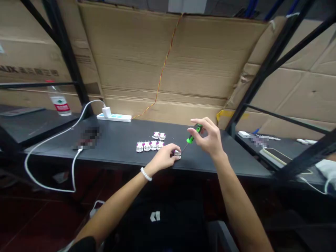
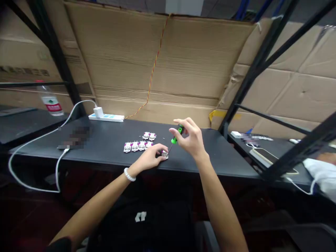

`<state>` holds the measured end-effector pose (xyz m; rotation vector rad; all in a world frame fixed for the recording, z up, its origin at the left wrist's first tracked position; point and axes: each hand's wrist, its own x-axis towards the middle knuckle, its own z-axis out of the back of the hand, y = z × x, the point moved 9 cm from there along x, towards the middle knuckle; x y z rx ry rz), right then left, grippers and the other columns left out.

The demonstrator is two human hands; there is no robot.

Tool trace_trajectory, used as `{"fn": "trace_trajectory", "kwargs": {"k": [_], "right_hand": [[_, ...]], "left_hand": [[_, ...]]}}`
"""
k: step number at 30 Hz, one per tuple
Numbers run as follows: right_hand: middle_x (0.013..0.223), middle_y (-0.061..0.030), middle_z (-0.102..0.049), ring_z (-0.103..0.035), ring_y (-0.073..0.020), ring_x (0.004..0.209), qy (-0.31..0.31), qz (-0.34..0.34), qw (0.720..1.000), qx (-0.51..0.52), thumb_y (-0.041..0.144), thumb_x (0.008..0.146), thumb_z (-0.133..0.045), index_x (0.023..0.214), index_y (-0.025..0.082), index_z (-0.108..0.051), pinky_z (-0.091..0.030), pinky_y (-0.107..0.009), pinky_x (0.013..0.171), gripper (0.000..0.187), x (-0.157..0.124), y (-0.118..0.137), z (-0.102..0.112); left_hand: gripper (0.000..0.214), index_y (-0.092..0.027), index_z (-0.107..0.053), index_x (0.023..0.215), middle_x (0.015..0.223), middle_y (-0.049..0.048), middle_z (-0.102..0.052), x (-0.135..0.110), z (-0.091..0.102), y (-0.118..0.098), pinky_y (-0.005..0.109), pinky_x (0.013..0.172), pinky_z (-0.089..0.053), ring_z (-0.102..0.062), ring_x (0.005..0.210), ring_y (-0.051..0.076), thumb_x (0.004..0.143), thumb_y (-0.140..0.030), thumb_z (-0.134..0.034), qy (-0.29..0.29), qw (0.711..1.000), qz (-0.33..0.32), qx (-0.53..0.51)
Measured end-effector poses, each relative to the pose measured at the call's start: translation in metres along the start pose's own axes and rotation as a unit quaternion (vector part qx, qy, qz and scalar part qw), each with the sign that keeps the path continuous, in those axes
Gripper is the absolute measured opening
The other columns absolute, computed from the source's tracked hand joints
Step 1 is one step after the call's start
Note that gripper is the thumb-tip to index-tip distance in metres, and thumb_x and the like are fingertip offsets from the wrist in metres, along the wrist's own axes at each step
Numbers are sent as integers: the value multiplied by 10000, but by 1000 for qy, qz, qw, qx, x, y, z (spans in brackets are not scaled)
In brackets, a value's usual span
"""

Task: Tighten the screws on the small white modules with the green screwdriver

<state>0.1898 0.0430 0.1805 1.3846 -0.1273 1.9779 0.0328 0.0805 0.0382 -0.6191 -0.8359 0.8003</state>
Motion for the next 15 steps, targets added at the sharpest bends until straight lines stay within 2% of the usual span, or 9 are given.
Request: {"fn": "trace_trajectory", "kwargs": {"k": [3,4,6,8,9,10,11,13,15], "right_hand": [[1331,-122,-711,-738,-240,1029,57,-2,994,92,496,1079,-537,1520,289,-617,-638,-411,916,494,-2,-1,-11],[1378,-120,-702,-746,-241,1067,74,-8,989,126,485,1092,-514,1560,300,-575,-639,-419,937,507,-2,-1,-14],[1260,-99,-746,-753,-233,992,67,-21,989,132,495,1061,-594,1473,299,-657,-649,-403,882,461,-2,-4,-13],[1043,-75,-752,-723,-224,854,29,-24,997,67,521,956,-757,1239,276,-789,-645,-376,773,376,0,-6,-5],[1008,-76,-741,-711,-227,833,13,-22,999,34,524,910,-809,1165,267,-811,-641,-374,746,361,0,-5,-1],[1055,-90,-742,-718,-237,861,11,-20,1000,17,522,897,-821,1172,266,-810,-645,-381,753,376,0,-5,0],[1169,-113,-741,-737,-254,933,24,-17,999,26,521,923,-790,1260,272,-784,-656,-394,788,420,0,-4,-2],[1449,-141,-666,-751,-279,1123,79,-15,992,100,495,1024,-647,1518,305,-619,-665,-433,908,531,-2,-2,-10],[1544,-130,-622,-755,-265,1185,124,-19,977,172,459,1081,-546,1640,333,-467,-658,-450,980,578,-4,0,-16]], "left_hand": [[225,-204,-750,1067,1144,69,-783,0,-1,0,355,959,-581,-730,1046,232,857,-126,-766,4,1000,3,1],[226,-203,-750,1067,1141,69,-783,0,-1,0,354,959,-580,-731,1044,232,856,-123,-765,4,1000,2,1],[222,-203,-748,1066,1146,68,-782,0,-1,-1,351,960,-580,-730,1049,231,860,-121,-760,3,1000,-2,0],[226,-207,-749,1063,1148,66,-782,0,0,-1,346,953,-582,-729,1048,230,856,-117,-761,4,1000,-3,2],[224,-210,-750,1063,1151,64,-783,0,0,-1,345,950,-583,-729,1049,230,858,-120,-760,3,1000,-1,3],[220,-212,-750,1064,1152,63,-784,0,0,-1,345,948,-584,-730,1048,230,862,-127,-759,3,1000,1,4],[217,-213,-750,1064,1147,62,-786,0,0,0,346,946,-584,-732,1043,230,862,-132,-760,3,1000,3,4],[222,-211,-749,1065,1131,61,-788,0,0,0,350,942,-585,-734,1031,230,857,-135,-763,3,1000,5,4],[220,-208,-749,1058,1128,64,-787,0,0,-1,352,942,-587,-732,1031,228,853,-129,-759,2,1000,0,0]]}}
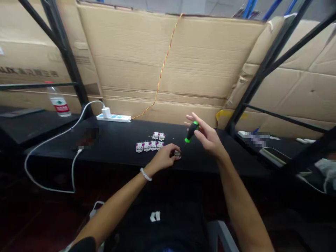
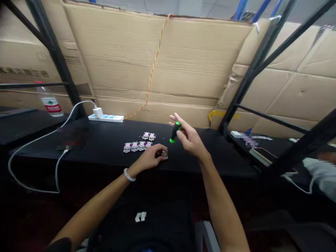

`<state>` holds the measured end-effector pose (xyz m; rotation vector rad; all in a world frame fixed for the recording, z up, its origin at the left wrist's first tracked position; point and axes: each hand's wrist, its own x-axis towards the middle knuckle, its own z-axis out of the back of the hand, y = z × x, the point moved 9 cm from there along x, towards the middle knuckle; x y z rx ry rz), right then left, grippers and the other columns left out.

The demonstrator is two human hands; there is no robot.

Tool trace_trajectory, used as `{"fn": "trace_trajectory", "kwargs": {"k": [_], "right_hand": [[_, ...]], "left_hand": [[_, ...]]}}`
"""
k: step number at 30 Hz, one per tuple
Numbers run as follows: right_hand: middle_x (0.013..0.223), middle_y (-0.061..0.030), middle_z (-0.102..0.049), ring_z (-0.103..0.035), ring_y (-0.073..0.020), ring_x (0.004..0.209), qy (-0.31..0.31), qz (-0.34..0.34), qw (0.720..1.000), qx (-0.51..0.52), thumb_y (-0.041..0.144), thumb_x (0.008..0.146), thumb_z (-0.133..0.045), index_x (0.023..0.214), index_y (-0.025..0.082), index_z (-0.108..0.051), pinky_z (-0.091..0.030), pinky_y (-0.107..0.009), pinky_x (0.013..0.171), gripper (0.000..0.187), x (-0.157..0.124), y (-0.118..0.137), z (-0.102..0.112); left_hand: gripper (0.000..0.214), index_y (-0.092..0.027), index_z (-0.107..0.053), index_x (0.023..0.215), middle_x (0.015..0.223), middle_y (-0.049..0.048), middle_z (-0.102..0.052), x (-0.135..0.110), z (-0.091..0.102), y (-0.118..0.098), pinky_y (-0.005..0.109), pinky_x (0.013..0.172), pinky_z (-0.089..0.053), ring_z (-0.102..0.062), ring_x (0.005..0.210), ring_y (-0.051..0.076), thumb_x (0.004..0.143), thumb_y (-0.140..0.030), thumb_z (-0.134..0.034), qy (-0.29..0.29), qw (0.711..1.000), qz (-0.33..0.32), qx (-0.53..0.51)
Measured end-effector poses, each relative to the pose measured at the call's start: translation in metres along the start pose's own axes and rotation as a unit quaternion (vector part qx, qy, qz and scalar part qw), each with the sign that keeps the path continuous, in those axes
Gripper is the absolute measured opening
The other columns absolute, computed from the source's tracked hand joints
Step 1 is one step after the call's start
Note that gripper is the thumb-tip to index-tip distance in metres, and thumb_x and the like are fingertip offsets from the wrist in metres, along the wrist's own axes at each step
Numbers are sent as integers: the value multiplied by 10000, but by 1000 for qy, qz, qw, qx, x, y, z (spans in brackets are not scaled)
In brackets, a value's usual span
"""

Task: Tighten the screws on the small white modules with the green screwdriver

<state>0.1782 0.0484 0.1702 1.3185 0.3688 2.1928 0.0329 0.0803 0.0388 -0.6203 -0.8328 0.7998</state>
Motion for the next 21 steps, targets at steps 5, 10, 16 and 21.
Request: {"fn": "trace_trajectory", "kwargs": {"k": [5,10,16,21], "right_hand": [[1008,-79,-765,-734,-221,790,-87,14,984,-154,538,907,-814,1290,271,-782,-666,-366,716,468,-1,8,17],[1396,-136,-711,-751,-287,1141,-50,19,993,-104,516,1023,-655,1578,303,-572,-666,-419,892,600,-2,5,8],[979,-69,-754,-692,-210,767,-108,3,986,-129,530,885,-836,1223,269,-817,-634,-365,691,427,-1,0,23],[1297,-128,-727,-736,-272,1061,-67,17,992,-109,506,1007,-682,1462,283,-685,-644,-413,865,506,-3,3,18]], "left_hand": [[233,-210,-755,1059,1160,66,-782,0,0,0,350,952,-587,-726,1066,231,849,-109,-752,0,1000,-5,0],[220,-209,-751,1052,1130,59,-785,0,-1,1,346,949,-584,-732,1032,224,854,-114,-761,0,1000,2,4],[208,-213,-751,1050,1168,59,-781,0,-1,0,348,950,-578,-726,1058,229,863,-121,-758,1,1000,-7,2],[227,-217,-753,1058,1154,54,-783,0,-1,2,342,941,-581,-728,1046,227,855,-116,-763,0,1000,1,-2]]}}
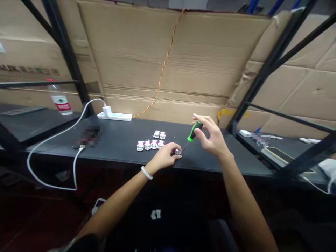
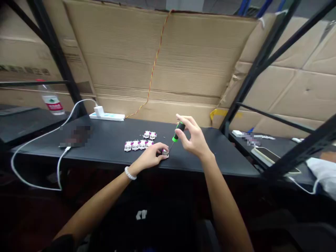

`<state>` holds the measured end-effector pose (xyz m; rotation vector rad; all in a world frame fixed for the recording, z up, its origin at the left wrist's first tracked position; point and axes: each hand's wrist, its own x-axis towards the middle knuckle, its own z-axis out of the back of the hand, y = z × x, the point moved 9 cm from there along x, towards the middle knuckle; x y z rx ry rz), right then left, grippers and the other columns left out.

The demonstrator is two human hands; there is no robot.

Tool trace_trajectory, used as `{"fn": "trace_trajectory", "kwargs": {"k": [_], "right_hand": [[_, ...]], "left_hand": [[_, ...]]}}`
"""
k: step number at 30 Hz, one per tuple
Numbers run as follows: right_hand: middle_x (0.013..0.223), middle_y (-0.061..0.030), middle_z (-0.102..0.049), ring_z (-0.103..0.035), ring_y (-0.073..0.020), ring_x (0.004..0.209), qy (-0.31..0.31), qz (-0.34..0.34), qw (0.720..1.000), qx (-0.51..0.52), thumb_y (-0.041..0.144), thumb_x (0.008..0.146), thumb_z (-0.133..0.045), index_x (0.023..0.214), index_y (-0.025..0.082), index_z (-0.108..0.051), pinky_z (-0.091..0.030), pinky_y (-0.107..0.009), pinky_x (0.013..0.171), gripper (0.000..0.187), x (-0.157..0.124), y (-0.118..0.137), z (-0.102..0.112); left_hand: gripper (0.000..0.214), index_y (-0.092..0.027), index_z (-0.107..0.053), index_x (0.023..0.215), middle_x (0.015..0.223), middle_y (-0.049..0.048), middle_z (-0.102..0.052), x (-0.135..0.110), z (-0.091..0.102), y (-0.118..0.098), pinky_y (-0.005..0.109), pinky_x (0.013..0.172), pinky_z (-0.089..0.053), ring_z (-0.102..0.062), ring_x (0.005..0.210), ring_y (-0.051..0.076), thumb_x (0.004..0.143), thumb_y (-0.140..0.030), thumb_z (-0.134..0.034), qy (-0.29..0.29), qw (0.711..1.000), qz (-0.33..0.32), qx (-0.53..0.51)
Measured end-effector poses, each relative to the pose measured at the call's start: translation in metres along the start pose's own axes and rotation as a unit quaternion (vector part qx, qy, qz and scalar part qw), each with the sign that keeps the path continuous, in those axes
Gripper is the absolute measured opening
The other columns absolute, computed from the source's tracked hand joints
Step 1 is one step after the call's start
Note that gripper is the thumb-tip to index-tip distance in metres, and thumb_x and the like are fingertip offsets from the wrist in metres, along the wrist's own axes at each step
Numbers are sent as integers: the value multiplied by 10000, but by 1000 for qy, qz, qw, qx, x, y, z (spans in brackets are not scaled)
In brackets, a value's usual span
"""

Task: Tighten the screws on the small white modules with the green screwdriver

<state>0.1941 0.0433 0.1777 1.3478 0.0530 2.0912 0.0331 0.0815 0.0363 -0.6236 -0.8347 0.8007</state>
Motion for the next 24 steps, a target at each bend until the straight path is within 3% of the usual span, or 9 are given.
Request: {"fn": "trace_trajectory", "kwargs": {"k": [2,3,7,9,11,14,18,24], "right_hand": [[1417,-119,-697,-742,-265,1142,42,-8,997,71,458,1067,-585,1596,310,-543,-639,-443,958,552,-2,-2,-7],[1374,-109,-722,-754,-253,1098,48,-13,995,82,449,1066,-590,1593,311,-546,-643,-439,949,547,-3,-3,-7],[930,-61,-737,-691,-215,783,-14,-12,999,-42,485,924,-803,1200,252,-810,-633,-382,752,361,1,-2,4],[968,-76,-715,-697,-216,797,-16,2,997,-78,478,924,-802,1096,244,-831,-635,-401,792,291,2,2,4],[1201,-109,-698,-750,-234,933,22,11,999,-32,435,1008,-685,1262,267,-780,-648,-430,885,319,0,4,-3],[1432,-110,-646,-752,-261,1150,85,-9,992,91,359,1086,-519,1549,346,-538,-673,-440,925,464,-7,0,-13],[1356,-99,-715,-755,-250,1184,84,-37,987,129,333,1069,-587,1470,327,-564,-686,-404,950,402,-9,-9,-16],[1025,-47,-807,-823,-240,902,42,-74,990,116,414,898,-837,1251,262,-736,-714,-382,850,398,1,-16,-12]], "left_hand": [[219,-217,-755,1048,1151,54,-782,0,0,0,337,940,-585,-729,1050,226,854,-115,-762,-1,1000,-2,-1],[217,-216,-755,1046,1154,57,-780,0,0,0,337,938,-588,-729,1048,226,853,-118,-765,0,1000,-3,0],[215,-206,-754,1048,1166,68,-780,0,0,-2,349,949,-591,-725,1047,226,854,-114,-759,2,1000,-12,-1],[219,-203,-754,1049,1163,70,-781,1,0,-1,348,949,-590,-727,1053,226,852,-107,-755,-2,1000,-11,1],[215,-201,-755,1043,1170,72,-782,1,0,0,343,942,-591,-730,1055,225,850,-106,-760,-3,1000,-8,5],[197,-197,-755,1024,1184,68,-785,0,-1,0,339,941,-586,-731,1064,225,847,-112,-779,0,1000,-9,13],[207,-187,-758,1036,1173,66,-792,0,-1,0,315,909,-577,-735,1043,213,850,-106,-795,1,1000,-1,4],[228,-185,-770,1049,1185,69,-796,0,-2,0,316,951,-577,-738,1051,209,850,-74,-781,4,1000,7,-13]]}}
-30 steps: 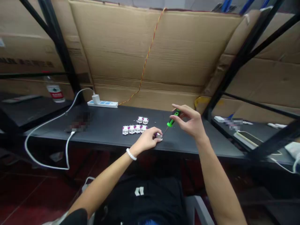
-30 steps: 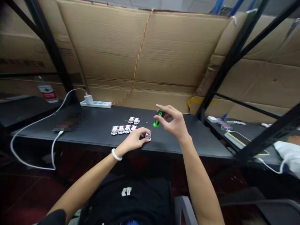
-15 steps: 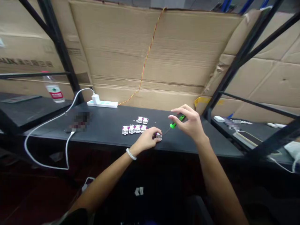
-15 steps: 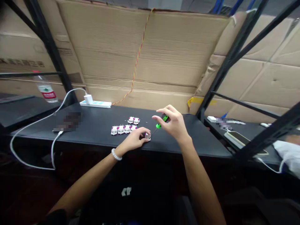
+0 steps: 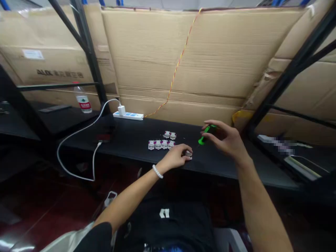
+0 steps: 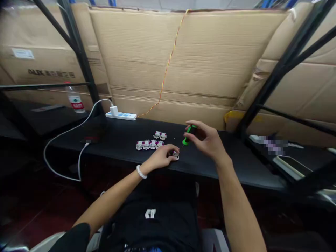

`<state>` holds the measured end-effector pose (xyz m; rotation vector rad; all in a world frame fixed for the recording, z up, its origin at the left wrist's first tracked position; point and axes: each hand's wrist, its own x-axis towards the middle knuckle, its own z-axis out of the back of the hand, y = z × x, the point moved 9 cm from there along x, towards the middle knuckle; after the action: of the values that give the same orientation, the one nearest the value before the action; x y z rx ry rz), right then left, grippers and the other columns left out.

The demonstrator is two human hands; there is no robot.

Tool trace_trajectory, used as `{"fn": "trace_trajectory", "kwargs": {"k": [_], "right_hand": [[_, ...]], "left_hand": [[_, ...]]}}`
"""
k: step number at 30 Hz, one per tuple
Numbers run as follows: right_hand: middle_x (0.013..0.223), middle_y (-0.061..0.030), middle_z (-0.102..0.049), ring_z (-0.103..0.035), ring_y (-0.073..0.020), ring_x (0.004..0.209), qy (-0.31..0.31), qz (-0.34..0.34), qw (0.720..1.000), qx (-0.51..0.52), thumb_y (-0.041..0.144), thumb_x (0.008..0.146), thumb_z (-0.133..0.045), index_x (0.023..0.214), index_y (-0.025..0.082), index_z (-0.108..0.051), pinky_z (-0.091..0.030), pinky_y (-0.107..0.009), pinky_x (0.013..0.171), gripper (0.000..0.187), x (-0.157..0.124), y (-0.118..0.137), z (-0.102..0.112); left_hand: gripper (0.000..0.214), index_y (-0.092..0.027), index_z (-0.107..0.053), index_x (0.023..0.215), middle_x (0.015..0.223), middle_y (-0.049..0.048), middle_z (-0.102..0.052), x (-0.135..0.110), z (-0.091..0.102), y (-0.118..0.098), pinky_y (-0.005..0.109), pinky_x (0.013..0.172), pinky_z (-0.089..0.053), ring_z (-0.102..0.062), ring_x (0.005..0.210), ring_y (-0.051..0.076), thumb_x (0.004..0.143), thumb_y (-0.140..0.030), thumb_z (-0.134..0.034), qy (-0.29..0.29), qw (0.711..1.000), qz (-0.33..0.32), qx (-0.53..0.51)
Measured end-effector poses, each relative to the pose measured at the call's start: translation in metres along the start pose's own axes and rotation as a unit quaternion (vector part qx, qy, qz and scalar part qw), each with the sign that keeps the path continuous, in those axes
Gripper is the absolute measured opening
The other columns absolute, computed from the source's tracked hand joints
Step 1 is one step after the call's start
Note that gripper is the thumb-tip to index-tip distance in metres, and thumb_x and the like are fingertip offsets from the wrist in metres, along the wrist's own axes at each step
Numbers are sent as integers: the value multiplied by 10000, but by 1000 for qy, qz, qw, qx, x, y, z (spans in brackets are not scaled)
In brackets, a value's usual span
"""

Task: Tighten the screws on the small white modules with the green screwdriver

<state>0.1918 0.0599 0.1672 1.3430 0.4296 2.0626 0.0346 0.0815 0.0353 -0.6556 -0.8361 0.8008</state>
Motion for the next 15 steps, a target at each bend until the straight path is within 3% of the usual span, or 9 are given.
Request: {"fn": "trace_trajectory", "kwargs": {"k": [5,9,12,15], "right_hand": [[924,-40,-796,-761,-204,736,-33,26,996,-81,513,802,-907,1113,238,-787,-671,-343,708,432,5,9,4],[811,-12,-726,-621,-141,625,-78,77,984,-144,478,839,-883,930,225,-771,-520,-272,566,291,5,22,3],[751,10,-673,-551,-124,589,-106,106,975,-165,421,858,-862,854,224,-732,-461,-266,544,236,3,28,0],[764,9,-682,-578,-132,601,-119,110,972,-169,382,877,-838,872,226,-735,-488,-275,568,187,0,29,-1]], "left_hand": [[267,-167,-774,1067,1186,82,-797,1,-1,2,347,1015,-568,-733,1060,214,831,-42,-776,6,1000,2,-16],[246,-169,-773,1042,1200,85,-797,1,-1,4,337,1000,-566,-735,1069,217,826,-52,-782,8,1000,3,-21],[222,-170,-767,1032,1207,88,-798,0,-2,0,329,1005,-560,-736,1099,222,838,-61,-773,12,1000,-8,-13],[177,-177,-758,1011,1192,84,-803,-2,-2,-7,341,1048,-546,-740,1123,224,867,-74,-750,16,999,-23,26]]}}
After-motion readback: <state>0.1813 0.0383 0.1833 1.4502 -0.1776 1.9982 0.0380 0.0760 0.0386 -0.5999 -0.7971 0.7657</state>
